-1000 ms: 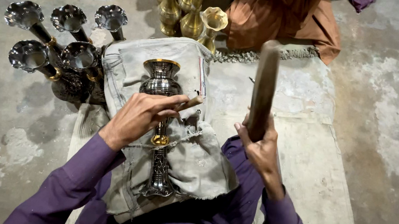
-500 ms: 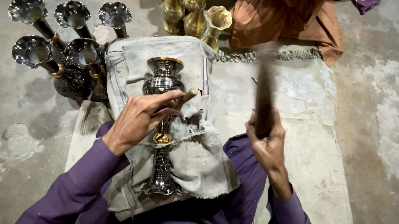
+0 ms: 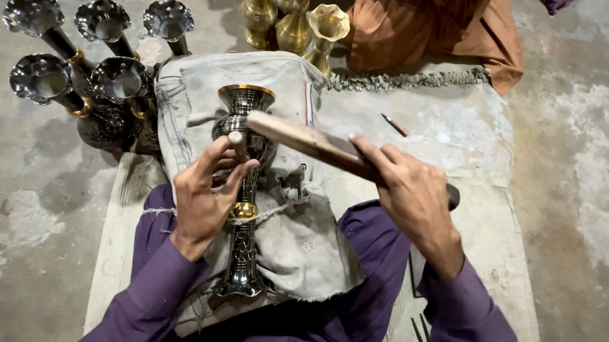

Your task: The person sits on the floor holding a silver vase on a cloth cushion, positions a small punch against the vase surface, and repeatedly strikes the punch with a wooden mallet to emboss decorative patterns, rotating the vase as they work around it.

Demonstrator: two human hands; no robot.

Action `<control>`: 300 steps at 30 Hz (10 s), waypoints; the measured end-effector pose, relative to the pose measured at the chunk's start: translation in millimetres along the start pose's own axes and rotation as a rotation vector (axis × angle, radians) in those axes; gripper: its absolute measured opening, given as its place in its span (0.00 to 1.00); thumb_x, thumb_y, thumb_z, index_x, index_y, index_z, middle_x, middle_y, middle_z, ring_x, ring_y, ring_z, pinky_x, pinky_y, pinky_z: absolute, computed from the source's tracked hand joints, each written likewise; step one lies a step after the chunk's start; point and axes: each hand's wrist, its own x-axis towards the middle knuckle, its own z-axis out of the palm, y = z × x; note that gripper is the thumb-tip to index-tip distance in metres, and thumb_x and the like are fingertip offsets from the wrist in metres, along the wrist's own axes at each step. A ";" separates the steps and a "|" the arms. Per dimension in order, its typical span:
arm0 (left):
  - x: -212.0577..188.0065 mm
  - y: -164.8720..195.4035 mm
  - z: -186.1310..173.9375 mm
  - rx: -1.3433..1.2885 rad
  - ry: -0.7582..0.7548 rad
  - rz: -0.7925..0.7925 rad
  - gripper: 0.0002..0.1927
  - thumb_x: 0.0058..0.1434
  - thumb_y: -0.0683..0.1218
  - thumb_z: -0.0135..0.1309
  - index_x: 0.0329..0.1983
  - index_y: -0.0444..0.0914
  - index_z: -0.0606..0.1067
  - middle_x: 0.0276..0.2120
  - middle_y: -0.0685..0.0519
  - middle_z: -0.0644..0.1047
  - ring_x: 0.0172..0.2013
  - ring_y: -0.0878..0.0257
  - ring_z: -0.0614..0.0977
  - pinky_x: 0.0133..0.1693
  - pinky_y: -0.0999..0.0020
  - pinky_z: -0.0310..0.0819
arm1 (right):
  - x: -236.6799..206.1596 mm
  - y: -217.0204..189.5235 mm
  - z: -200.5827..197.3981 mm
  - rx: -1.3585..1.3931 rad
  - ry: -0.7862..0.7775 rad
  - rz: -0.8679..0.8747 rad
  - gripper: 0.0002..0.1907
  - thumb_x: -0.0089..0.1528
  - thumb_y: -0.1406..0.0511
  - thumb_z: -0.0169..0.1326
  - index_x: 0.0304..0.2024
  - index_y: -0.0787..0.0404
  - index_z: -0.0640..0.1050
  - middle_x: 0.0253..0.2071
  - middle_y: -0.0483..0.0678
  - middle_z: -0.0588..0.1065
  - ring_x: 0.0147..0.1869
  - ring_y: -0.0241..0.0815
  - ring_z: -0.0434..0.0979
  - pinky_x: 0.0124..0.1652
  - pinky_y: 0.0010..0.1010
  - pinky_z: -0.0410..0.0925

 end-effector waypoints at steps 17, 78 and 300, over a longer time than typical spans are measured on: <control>2.0 6.5 -0.5 0.024 0.013 0.019 0.22 0.66 0.39 0.60 0.63 0.41 0.71 0.41 0.46 0.84 0.40 0.56 0.89 0.40 0.63 0.88 | 48.0 -21.8 -52.5 0.151 0.063 -0.128 0.25 0.64 0.73 0.53 0.62 0.47 0.75 0.42 0.45 0.81 0.35 0.40 0.79 0.30 0.33 0.72; 82.5 39.8 -13.4 0.292 -0.814 0.217 0.28 0.54 0.37 0.58 0.59 0.46 0.76 0.31 0.44 0.82 0.28 0.48 0.82 0.30 0.52 0.73 | -78.5 -18.5 112.5 0.788 0.254 0.606 0.16 0.61 0.71 0.57 0.52 0.61 0.75 0.36 0.47 0.78 0.42 0.45 0.80 0.44 0.37 0.74; 95.6 22.9 -24.8 0.231 -0.816 0.328 0.23 0.61 0.50 0.58 0.60 0.48 0.77 0.34 0.47 0.83 0.29 0.49 0.82 0.31 0.53 0.73 | -97.9 -30.2 134.7 0.870 0.397 0.541 0.12 0.64 0.64 0.63 0.42 0.65 0.75 0.26 0.50 0.76 0.29 0.43 0.77 0.31 0.33 0.72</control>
